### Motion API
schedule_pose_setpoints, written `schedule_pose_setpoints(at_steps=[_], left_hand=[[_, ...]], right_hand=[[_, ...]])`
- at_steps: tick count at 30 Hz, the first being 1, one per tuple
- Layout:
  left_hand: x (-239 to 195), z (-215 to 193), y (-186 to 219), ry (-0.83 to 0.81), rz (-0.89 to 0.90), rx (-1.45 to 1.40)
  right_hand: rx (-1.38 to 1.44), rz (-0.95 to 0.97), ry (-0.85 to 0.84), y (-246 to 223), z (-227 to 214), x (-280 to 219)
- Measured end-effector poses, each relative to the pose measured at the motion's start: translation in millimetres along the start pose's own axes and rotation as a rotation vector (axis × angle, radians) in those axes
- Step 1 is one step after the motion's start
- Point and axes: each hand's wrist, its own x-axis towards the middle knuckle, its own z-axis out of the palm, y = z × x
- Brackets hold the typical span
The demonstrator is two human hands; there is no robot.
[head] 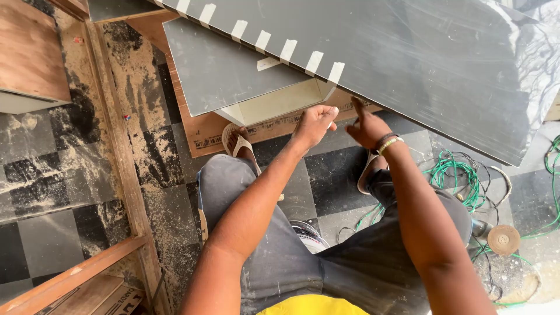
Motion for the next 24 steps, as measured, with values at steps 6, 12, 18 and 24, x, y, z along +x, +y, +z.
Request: schedule_pose_setpoints(at_steps=[6,12,18,24], left_hand=[[-19.7,-22.7,35.5,0.001,-0.169,0.132],[-17.6,-57.3,-17.7,0.008,0.173,-0.05],[-38.0,-80.4,-1.2,-0.285,-0.233,-0.119],[-54.7,-76.1,-5.8,-0.064,-0.058,0.072]], right_hand=[[0.148,-0.183,0.123,28.9,27.3,49.2],[-0.014,-0.032,-0.43,-61.3,13.7,8.4],[0.398,-0.316,-0.467,-95.4,39.4,-13.9],[0.637,-0.41,-0.152,-60.1,31.4,-41.9]])
